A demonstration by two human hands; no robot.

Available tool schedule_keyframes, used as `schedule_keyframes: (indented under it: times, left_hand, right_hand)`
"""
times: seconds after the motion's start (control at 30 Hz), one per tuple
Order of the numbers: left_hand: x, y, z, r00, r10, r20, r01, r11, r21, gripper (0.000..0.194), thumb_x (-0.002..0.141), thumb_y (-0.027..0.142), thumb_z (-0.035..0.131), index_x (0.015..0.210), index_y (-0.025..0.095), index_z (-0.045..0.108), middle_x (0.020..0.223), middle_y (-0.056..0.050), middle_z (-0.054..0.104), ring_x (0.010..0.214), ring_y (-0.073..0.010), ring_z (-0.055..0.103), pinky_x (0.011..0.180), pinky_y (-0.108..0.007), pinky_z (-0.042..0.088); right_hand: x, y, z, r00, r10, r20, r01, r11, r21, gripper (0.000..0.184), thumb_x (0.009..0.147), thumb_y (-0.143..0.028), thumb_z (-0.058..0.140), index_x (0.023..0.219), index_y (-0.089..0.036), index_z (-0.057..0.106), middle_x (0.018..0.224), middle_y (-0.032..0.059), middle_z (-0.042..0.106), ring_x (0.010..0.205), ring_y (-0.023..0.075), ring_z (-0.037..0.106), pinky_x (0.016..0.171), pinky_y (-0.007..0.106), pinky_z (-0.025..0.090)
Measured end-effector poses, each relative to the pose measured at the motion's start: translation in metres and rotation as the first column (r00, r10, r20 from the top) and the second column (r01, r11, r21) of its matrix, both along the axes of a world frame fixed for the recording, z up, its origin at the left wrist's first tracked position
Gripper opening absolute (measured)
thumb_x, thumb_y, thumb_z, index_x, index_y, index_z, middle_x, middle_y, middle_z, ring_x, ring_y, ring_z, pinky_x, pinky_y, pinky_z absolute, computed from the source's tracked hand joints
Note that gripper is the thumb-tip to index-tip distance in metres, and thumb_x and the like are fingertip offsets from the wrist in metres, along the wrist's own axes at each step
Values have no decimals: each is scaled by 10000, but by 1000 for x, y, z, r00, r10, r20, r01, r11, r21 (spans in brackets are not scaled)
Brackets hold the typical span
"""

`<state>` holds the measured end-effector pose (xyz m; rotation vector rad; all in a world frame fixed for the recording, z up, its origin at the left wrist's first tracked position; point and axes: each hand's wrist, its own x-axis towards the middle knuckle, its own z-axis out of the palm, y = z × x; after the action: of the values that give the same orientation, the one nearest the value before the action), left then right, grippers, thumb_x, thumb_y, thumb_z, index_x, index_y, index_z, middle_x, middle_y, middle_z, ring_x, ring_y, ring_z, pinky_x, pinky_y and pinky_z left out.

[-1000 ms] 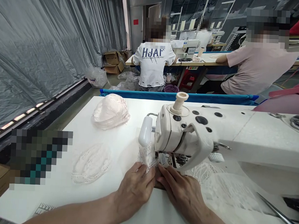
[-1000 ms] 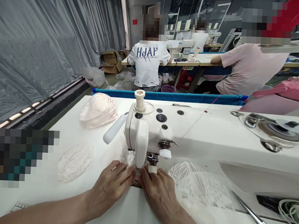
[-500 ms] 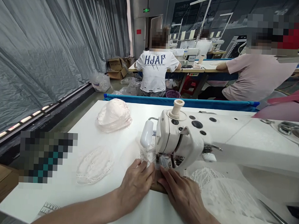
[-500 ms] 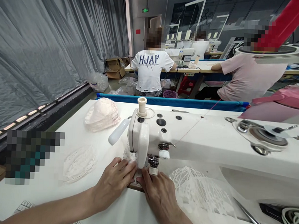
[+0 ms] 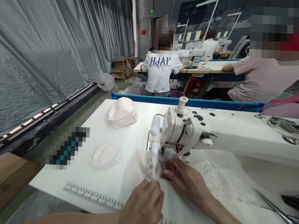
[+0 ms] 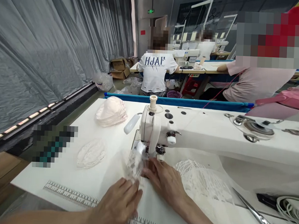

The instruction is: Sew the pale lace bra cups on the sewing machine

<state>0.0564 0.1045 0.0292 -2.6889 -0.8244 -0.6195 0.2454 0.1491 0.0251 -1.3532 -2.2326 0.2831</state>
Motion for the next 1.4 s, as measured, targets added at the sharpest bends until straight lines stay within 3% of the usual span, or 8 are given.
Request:
schedule_keyframes:
  times: [0.1,0.2,0.43,0.6,0.73,0.9,1.1,1.4]
  left_hand:
    - [-9,-20,13,995,-78,68,87,987,-138,144,881,186,474,893,99,589,686,-34,572,609,-145,506,568,-289,390]
    - [-18,2,22,989,120,84,-91,953,-290,137,875,78,444,878,149,561,823,-32,594,764,-149,538,635,-271,403]
    - [-21,50,27,970,223,-97,-202,517,-832,239,783,382,619,831,177,506,698,30,500,667,-148,481,614,-255,361]
    - [-31,17,47,964,263,37,-85,441,-894,178,775,312,603,780,160,510,908,-28,531,843,-177,491,680,-252,368]
    - [-44,-13,61,930,343,128,79,154,-985,208,740,312,637,849,162,544,835,4,560,753,-141,503,628,-223,365]
    - [-43,-43,55,855,479,199,302,-148,-942,316,645,324,731,839,107,609,712,7,556,644,-106,475,576,-202,353]
    - [-37,-63,37,808,553,204,387,-236,-891,240,681,303,692,747,73,672,585,-2,568,542,-82,451,546,-200,338]
    - [-54,-77,31,839,511,186,402,-352,-845,302,673,281,707,921,108,707,780,-67,672,675,-142,565,660,-251,441]
  right_hand:
    - [-10,-13,2,995,33,98,-33,999,4,419,810,-460,570,1115,-183,496,931,68,628,590,157,607,426,231,401]
    - [-20,-23,-2,988,51,142,-58,997,49,451,769,-437,620,1104,-164,492,977,89,604,611,170,603,441,244,403]
    - [-24,-30,-1,997,17,76,-7,992,-129,365,766,-372,645,1062,-206,511,1003,83,560,691,192,588,494,265,423]
    - [-24,-38,8,978,77,-195,-128,956,-264,179,814,-368,588,842,-201,531,895,52,540,704,172,527,601,289,420]
    - [-21,-56,22,811,99,-576,-438,755,-488,257,838,-415,554,743,-180,518,722,7,511,651,133,456,584,247,369]
    - [-15,-92,35,742,-14,-671,-559,541,-629,316,844,-448,546,733,-154,516,641,-30,415,594,96,349,526,221,267]
    - [-17,-126,27,753,-71,-654,-511,563,-649,388,886,-511,434,700,-170,450,640,-39,331,589,100,300,519,228,244]
    - [-24,-142,25,753,-134,-644,-541,431,-722,330,832,-469,559,719,-166,493,636,-44,346,576,87,298,503,224,218]
